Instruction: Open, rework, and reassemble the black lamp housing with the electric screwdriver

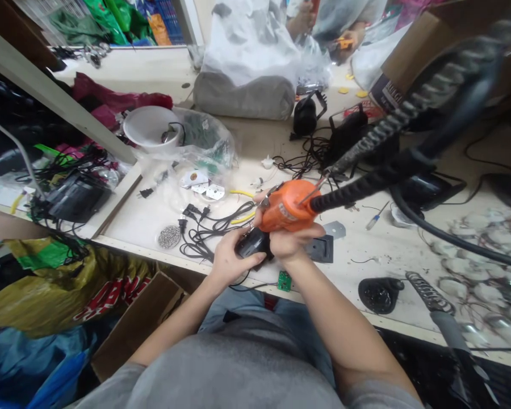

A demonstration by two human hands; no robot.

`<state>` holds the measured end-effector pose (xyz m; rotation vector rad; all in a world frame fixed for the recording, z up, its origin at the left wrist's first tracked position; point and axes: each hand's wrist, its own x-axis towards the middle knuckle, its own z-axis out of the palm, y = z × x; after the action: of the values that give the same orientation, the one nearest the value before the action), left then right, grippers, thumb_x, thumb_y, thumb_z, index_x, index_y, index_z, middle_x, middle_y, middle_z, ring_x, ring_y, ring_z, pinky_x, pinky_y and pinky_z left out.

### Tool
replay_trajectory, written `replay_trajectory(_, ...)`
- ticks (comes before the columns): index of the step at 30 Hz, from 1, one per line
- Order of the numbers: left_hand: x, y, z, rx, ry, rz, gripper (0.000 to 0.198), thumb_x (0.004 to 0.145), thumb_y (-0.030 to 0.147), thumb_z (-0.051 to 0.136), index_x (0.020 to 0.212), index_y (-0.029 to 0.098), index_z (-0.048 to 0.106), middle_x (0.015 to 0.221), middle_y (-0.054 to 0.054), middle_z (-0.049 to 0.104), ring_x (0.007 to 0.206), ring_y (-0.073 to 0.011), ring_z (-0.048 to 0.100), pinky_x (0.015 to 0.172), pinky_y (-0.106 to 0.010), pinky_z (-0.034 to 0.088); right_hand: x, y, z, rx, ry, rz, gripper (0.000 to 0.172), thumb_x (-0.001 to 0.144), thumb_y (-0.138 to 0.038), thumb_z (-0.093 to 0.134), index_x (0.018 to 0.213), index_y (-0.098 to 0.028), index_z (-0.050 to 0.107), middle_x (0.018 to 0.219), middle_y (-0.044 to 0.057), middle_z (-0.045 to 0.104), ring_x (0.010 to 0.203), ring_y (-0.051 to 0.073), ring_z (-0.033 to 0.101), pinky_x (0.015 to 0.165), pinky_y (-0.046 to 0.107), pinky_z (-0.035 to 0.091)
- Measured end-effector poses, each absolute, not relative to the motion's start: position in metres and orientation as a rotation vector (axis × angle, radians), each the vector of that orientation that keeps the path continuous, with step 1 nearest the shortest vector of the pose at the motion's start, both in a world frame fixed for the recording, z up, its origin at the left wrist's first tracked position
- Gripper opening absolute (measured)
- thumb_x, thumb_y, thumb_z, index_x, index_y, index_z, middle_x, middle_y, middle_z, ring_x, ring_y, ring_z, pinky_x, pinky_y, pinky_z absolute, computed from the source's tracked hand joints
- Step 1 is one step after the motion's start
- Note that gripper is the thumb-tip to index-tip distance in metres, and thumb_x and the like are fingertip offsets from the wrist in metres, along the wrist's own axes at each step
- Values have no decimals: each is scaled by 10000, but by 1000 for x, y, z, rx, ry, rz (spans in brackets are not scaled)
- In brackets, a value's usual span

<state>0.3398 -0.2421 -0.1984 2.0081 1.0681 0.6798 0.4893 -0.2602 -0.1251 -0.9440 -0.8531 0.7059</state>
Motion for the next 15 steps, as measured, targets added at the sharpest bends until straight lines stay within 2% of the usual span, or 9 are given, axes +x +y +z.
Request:
replay_trajectory(7, 341, -243, -204, 2060, 1072, 702, 661, 658, 480, 841, 1231, 184, 693, 863, -15, 583, 844, -200, 621, 799, -340, 561, 481, -245, -132, -904, -805, 712, 972, 588, -1101, 346, 778, -198, 650, 514, 8, 483, 365, 162, 424, 348, 287, 344)
replay_trajectory(9, 342, -244, -204, 2075, 1082, 715, 654, 661, 465, 842, 1234, 186, 693, 863, -13, 575, 846, -200, 618, 801, -338, 562, 479, -241, -128, -848, -793, 705, 940, 600, -1086, 394, 749, -195, 654, 527, 11, 494, 354, 151, 411, 334, 284, 338)
replay_trajectory(12, 343, -246, -203, 2095, 1103, 722, 663, 661, 450, 845, 1252, 198, 683, 875, -10, 570, 865, -205, 620, 817, -340, 564, 485, -249, -116, -787, -810, 662, 873, 671, -1040, 433, 757, -209, 684, 544, 12, 510, 378, 162, 450, 364, 306, 405)
replay_trajectory(15, 342, -246, -203, 2097, 1101, 718, 652, 667, 451, 839, 1250, 204, 682, 880, -8, 568, 869, -201, 621, 827, -334, 564, 498, -276, -107, -769, -827, 599, 872, 731, -1001, 437, 896, -198, 733, 604, 41, 566, 460, 205, 547, 435, 348, 481)
